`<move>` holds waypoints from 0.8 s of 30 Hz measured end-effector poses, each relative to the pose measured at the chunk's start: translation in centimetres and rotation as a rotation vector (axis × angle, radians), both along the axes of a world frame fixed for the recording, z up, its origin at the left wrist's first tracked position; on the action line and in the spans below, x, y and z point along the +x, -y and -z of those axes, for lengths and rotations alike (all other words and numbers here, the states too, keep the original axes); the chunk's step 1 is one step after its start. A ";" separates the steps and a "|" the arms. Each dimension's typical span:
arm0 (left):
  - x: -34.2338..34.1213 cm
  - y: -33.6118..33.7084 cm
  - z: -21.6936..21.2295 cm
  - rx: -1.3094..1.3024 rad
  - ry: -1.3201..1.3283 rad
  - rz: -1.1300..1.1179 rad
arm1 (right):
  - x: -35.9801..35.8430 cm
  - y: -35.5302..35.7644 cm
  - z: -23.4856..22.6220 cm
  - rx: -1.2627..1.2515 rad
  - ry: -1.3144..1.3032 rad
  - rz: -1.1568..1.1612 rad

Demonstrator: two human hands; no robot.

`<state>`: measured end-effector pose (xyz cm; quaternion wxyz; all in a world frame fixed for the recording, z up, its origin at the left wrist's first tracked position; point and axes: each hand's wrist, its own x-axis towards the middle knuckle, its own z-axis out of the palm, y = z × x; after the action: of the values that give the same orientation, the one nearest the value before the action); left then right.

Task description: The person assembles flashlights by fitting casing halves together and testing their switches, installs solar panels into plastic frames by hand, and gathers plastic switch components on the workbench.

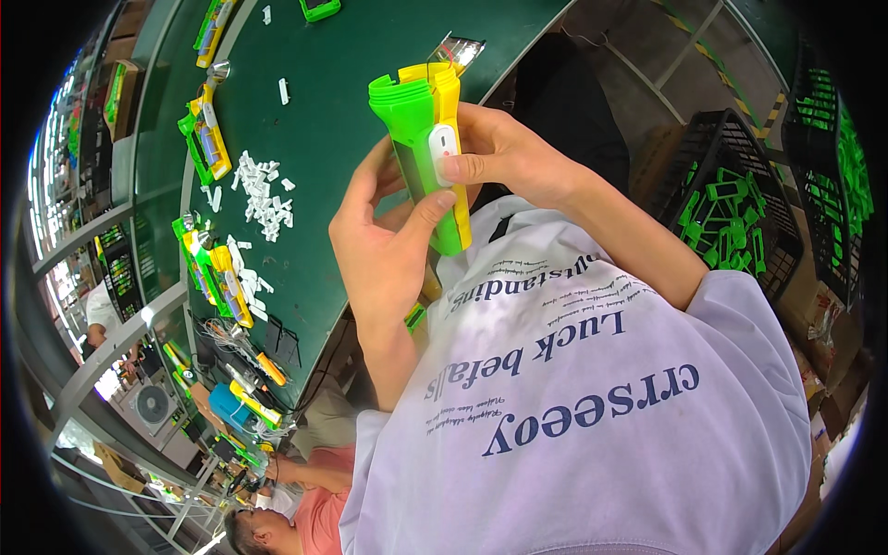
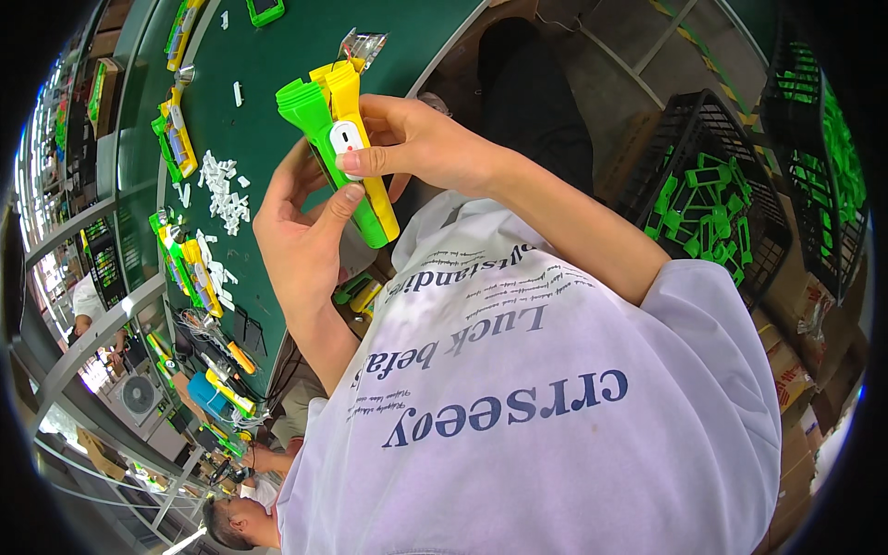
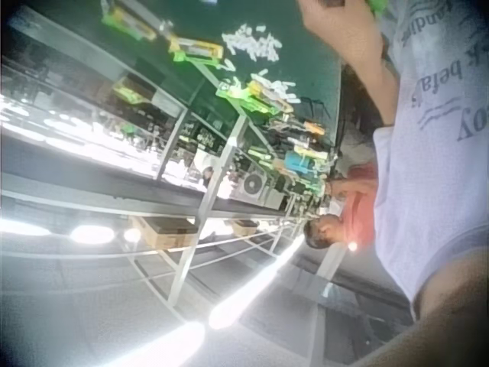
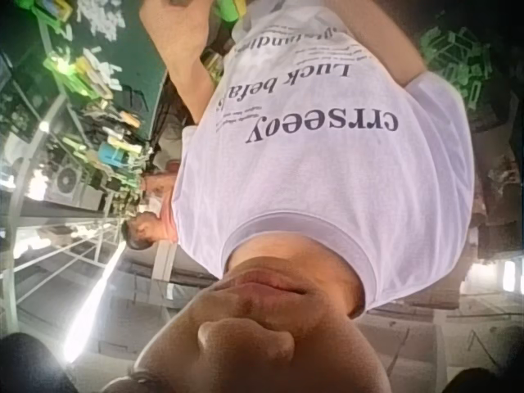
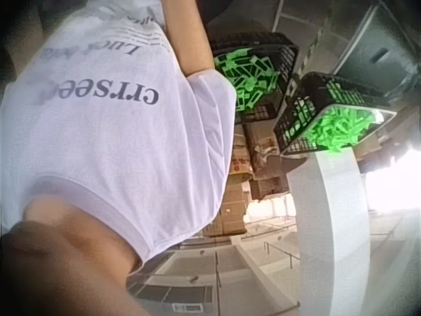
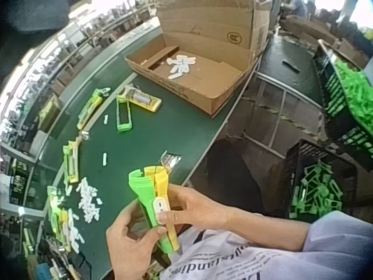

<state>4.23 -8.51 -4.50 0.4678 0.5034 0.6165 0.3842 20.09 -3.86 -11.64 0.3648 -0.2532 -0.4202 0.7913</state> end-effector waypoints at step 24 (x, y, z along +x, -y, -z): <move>-2.0 -0.6 3.0 -0.079 0.307 -0.147 | -2.6 -0.3 -2.6 0.184 0.370 -0.152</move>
<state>2.20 -7.93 -7.52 0.5463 0.3737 0.5877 0.4653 17.52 -3.51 -9.01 0.2422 -0.3274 -0.5685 0.7148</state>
